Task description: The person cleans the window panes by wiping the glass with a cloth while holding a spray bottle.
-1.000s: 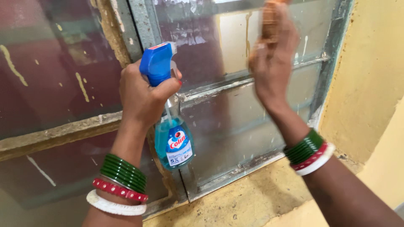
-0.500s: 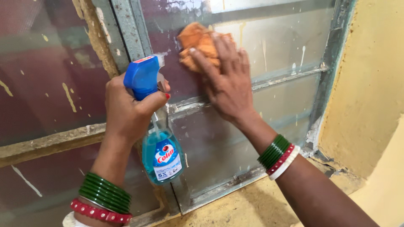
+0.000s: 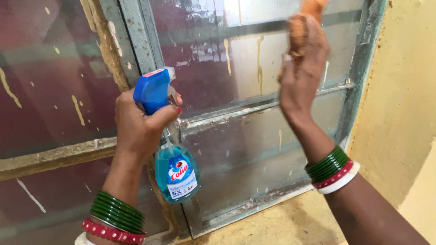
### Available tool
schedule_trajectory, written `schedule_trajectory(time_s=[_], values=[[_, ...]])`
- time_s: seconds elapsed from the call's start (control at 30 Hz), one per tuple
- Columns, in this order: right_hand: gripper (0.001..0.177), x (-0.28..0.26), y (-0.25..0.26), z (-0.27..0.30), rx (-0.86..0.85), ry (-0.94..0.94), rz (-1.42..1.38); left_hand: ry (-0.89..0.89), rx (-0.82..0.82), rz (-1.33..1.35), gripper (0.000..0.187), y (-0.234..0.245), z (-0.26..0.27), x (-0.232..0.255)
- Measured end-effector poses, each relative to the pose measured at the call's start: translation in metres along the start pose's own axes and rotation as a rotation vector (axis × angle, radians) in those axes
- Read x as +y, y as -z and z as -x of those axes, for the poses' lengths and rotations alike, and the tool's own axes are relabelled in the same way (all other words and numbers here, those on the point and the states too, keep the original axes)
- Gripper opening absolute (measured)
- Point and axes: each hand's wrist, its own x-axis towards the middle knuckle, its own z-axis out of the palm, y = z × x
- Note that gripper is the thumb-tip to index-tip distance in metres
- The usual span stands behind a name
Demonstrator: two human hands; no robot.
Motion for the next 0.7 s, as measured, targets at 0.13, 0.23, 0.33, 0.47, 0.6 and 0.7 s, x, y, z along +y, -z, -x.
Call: schedule_trajectory(time_s=[0.13, 0.23, 0.33, 0.47, 0.6, 0.7], values=[[0.07, -0.062, -0.033, 0.003, -0.144, 0.249, -0.113, -0.011, -0.001, -0.025, 0.019, 0.0, 0.0, -0.001], [0.075, -0.104, -0.059, 0.013, -0.294, 0.374, 0.014, -0.023, 0.002, -0.016, 0.021, 0.001, 0.001, -0.001], [0.075, -0.113, -0.065, 0.014, -0.338, 0.473, 0.123, -0.041, 0.006, 0.0, 0.028, 0.001, 0.0, 0.0], [0.073, -0.101, -0.061, 0.017, -0.358, 0.488, 0.181, -0.019, 0.002, 0.011, 0.028, 0.002, 0.001, 0.0], [0.073, -0.084, -0.053, 0.019, -0.341, 0.467, 0.22, -0.02, 0.002, 0.011, 0.022, 0.002, 0.001, -0.003], [0.078, -0.067, -0.043, 0.018, -0.341, 0.43, 0.26, 0.006, -0.002, -0.021, 0.021, 0.003, 0.001, -0.004]])
